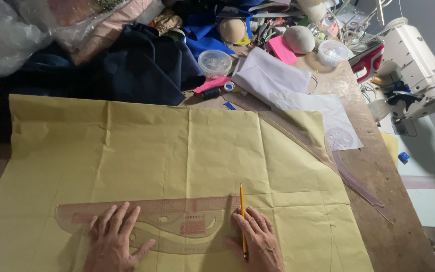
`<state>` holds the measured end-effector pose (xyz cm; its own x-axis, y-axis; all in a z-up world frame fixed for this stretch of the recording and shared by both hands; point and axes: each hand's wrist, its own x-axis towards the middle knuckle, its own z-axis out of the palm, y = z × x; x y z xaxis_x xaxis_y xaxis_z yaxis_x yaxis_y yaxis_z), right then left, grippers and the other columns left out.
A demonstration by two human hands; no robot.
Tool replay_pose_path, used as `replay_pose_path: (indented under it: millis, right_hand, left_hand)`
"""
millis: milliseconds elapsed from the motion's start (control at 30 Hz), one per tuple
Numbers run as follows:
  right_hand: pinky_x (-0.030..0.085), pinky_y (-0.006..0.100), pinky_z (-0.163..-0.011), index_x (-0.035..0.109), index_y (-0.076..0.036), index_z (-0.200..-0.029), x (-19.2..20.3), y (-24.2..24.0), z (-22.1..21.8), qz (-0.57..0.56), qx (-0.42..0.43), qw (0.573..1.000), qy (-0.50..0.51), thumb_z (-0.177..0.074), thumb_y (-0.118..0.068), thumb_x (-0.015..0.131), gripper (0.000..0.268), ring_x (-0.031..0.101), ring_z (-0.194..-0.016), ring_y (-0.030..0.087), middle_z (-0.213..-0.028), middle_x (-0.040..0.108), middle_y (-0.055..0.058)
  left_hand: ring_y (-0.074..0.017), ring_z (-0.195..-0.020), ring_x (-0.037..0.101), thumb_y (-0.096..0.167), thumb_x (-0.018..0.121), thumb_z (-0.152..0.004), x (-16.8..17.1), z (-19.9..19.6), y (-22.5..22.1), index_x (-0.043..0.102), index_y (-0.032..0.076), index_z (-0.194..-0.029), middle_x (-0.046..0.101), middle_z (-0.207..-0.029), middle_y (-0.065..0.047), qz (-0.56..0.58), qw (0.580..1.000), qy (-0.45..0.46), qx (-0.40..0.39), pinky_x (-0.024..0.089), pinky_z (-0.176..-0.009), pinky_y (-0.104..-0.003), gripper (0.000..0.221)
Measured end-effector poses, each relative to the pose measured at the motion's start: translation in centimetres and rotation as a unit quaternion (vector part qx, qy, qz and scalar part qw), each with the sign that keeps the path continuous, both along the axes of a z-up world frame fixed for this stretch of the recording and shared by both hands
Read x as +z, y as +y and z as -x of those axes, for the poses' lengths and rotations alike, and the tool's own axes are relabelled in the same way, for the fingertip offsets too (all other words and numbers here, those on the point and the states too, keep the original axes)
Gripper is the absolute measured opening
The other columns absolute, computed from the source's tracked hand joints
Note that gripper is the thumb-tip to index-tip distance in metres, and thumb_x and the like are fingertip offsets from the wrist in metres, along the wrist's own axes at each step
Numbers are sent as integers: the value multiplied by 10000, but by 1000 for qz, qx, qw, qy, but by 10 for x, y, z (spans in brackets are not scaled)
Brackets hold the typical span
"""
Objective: Drafting and marking a garment pattern on paper using rulers, measuring tape, and a pencil.
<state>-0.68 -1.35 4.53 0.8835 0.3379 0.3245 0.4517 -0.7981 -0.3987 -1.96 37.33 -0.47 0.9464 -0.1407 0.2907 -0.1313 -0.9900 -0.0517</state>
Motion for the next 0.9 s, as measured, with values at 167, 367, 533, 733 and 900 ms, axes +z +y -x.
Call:
replay_pose_path:
  millis: [167,367,533,733,900]
  right_hand:
    - [420,468,-1086,622,-152,-1297,-1,0,-1,1,-3,1000,-10,-881,-490,771,556,541,-1351,325,-1400,655,62]
    - [412,481,-1089,622,-140,-1311,2,1,-1,0,-3,1000,1,-890,-490,761,565,532,-1357,336,-1399,654,79]
    - [415,481,-1083,623,-138,-1300,0,0,-1,-1,-7,1000,3,-871,-464,795,566,534,-1359,337,-1400,657,74]
    - [426,468,-1072,635,-139,-1302,2,1,-1,-2,-11,1000,1,-867,-457,794,562,550,-1346,329,-1381,672,64]
    - [429,469,-1051,620,-140,-1304,3,0,-1,0,-5,1000,10,-894,-459,766,540,540,-1347,333,-1394,657,68]
  left_hand:
    - [-249,-1468,408,913,493,-696,-1,-1,2,447,327,-1523,466,-1576,16,-8,1000,-4,-5,309,-1231,-598,1015]
    - [-256,-1496,381,909,469,-709,-4,-1,3,424,333,-1537,433,-1605,11,-5,1000,-5,-6,282,-1244,-592,1010]
    - [-256,-1471,424,902,506,-676,1,-1,-2,490,318,-1499,481,-1581,11,-8,1000,-20,0,329,-1215,-580,1009]
    - [-259,-1458,453,894,500,-670,2,-1,-2,502,326,-1494,493,-1586,16,-6,1000,-24,4,355,-1192,-555,1001]
    - [-258,-1488,412,893,482,-697,2,1,-1,453,335,-1528,452,-1610,18,-4,1000,0,6,322,-1222,-577,1001]
